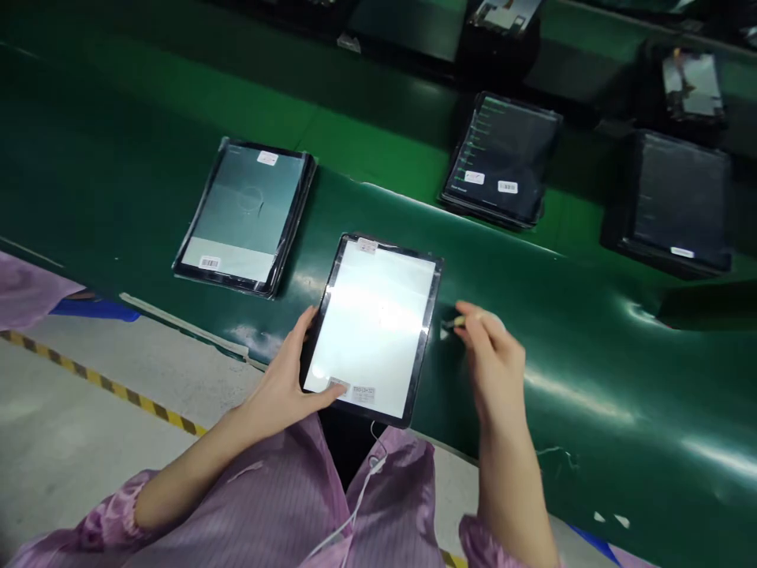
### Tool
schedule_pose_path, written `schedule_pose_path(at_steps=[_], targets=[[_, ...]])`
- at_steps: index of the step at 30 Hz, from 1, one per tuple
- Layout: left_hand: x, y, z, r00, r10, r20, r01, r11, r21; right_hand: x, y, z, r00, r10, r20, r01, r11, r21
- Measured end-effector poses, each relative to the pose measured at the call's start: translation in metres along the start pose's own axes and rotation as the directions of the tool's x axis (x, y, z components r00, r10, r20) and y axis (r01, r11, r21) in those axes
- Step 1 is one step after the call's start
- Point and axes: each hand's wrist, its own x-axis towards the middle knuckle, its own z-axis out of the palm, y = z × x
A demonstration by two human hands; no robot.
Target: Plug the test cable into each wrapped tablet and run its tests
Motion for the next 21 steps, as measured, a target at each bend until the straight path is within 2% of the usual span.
schedule_pose_path(at_steps=[4,7,14,21], targets=[[-0.012,-0.007,0.010,0.998,0.067,0.011,-0.068,0.993,0.094,0.072,-0.021,0.030,0.992,-0.112,0.056,0.107,0.990,0.087],[-0.017,-0.015,0.016,0.996,0.082,-0.018,-0.079,0.987,0.138,0.102,-0.029,0.049,0.986,-0.119,0.118,0.109,0.990,0.093],[-0.017,-0.023,0.020,0.995,0.090,-0.048,-0.081,0.982,0.173,0.113,-0.032,0.059,0.987,-0.044,0.153,0.029,0.995,0.098],[-0.016,-0.027,0.023,0.980,0.181,-0.080,-0.160,0.964,0.213,0.115,-0.033,0.066,0.973,-0.054,0.223,0.039,0.997,0.071]])
